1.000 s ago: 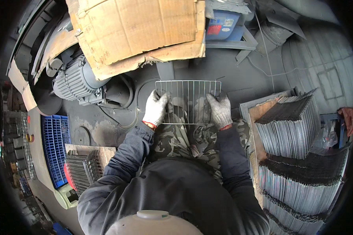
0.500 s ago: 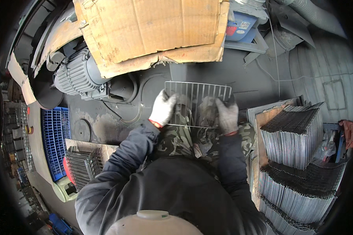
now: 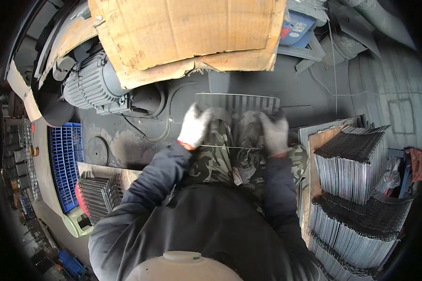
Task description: The recorder is seen grinding and inspecting several metal grates at a workbench in a fabrication shop.
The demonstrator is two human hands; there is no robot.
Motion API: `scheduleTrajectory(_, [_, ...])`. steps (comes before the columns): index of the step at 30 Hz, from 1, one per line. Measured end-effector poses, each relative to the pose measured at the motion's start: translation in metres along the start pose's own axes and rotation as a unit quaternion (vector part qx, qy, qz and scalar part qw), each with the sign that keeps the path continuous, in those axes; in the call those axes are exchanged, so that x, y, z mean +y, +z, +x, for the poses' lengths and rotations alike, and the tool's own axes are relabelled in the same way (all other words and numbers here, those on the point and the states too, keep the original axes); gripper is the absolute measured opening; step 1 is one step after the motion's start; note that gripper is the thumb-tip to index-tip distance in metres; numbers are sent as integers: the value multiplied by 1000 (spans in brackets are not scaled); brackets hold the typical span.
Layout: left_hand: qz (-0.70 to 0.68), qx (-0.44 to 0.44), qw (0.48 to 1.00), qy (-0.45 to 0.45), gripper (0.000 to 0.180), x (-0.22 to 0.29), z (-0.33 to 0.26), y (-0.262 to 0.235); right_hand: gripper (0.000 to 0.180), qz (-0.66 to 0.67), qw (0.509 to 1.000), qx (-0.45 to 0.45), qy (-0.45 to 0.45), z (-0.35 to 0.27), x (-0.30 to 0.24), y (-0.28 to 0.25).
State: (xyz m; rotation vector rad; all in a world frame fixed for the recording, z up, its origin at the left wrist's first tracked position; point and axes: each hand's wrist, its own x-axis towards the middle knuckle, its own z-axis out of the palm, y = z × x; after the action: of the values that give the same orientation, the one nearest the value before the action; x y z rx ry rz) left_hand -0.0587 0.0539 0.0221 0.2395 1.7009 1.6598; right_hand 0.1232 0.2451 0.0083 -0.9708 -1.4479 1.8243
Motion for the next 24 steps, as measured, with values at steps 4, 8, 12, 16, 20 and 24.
scheduleTrajectory(4, [84,31,991,97,36,-17,6,10,21,-79,995,23,59,-5,-35,3])
scheduleTrajectory(8, [287,51,917,273,23,-80,15,-92,18,-24,996,-86,-11,6,28,68])
scheduleTrajectory(12, [9,57,998,19,26,-33,5,-91,21,-59,994,-72,58,-6,20,78])
scheduleTrajectory(16, [25,7,1000,-3,38,2,-1,-7,22,30,998,-41,23,-5,-10,7])
scheduleTrajectory(20, [144,49,979,139,35,-34,18,13,20,-64,998,8,2,0,-25,-1])
scheduleTrajectory(24, [-15,41,999,-22,27,-12,-5,-55,15,-23,987,-78,138,1,-3,58])
